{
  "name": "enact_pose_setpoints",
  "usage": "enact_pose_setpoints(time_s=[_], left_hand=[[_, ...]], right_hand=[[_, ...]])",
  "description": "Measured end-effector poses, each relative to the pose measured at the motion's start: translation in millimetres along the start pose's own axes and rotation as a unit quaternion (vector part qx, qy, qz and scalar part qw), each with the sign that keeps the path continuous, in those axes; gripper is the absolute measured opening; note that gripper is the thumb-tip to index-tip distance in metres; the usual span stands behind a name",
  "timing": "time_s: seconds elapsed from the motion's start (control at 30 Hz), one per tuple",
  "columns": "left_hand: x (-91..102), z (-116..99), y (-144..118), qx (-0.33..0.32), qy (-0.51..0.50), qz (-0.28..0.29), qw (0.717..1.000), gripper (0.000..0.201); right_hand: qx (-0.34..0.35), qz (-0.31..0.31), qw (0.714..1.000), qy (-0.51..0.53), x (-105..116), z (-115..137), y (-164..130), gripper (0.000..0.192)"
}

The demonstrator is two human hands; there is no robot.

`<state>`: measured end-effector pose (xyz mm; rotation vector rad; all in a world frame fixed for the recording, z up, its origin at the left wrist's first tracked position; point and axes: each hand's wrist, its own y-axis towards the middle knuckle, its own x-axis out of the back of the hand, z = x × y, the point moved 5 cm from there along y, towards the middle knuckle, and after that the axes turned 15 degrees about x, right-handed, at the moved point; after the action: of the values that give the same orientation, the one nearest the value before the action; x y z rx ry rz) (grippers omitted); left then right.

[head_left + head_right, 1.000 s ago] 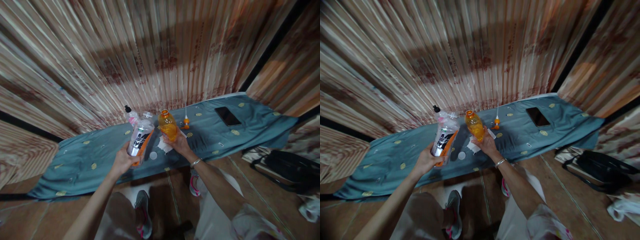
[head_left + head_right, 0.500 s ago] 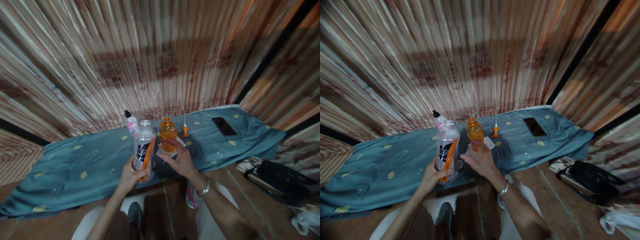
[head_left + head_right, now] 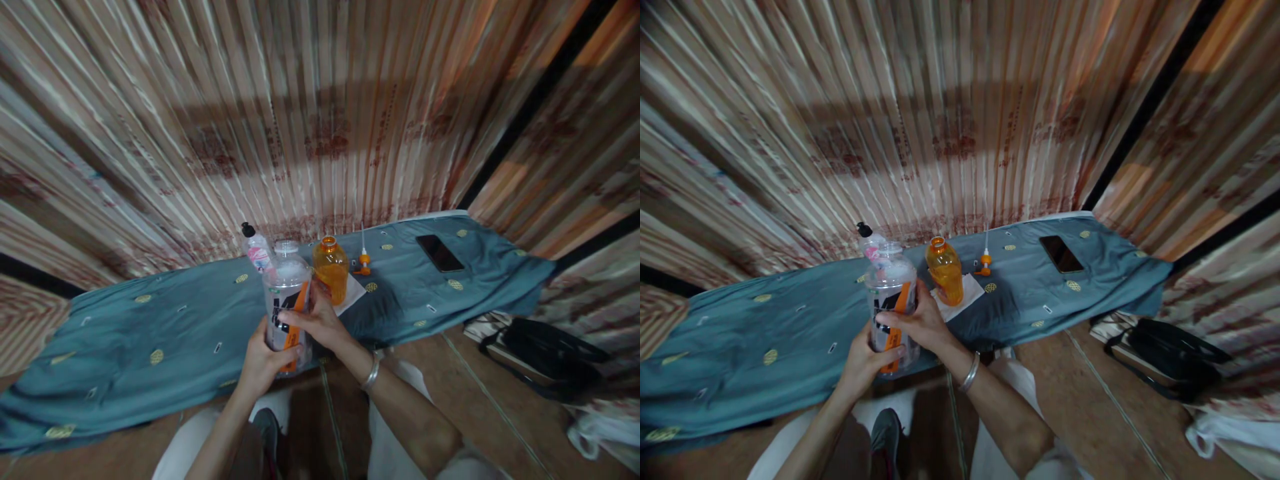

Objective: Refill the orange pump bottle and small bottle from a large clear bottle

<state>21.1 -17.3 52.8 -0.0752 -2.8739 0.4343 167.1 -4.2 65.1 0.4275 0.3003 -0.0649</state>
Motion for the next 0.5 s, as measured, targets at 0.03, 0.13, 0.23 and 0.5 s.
enact_pose_setpoints(time_s=[0.03, 0.13, 0.23, 0.5], left_hand=[[-0.8, 1, 0, 0.002, -0.008, 0.005, 1.000, 0.059], [2.3, 3, -1, -0.017, -0.055, -0.014, 0.998, 0.072], [9.1, 6, -2, -0.043, -0.174, -0.014, 0.984, 0.086], [-2.8, 27, -18, 0.132, -0.435, 0.114, 0.884, 0.065]], right_hand=[[-0.011, -0.011, 1.000, 0.005, -3, 1, 1, 0.071], [-0.028, -0.034, 0.999, 0.018, -9, 11, 4, 0.068], [-0.015, -0.036, 0.998, 0.039, -14, 30, 5, 0.068], [0.060, -0.078, 0.992, 0.079, -25, 83, 8, 0.070]])
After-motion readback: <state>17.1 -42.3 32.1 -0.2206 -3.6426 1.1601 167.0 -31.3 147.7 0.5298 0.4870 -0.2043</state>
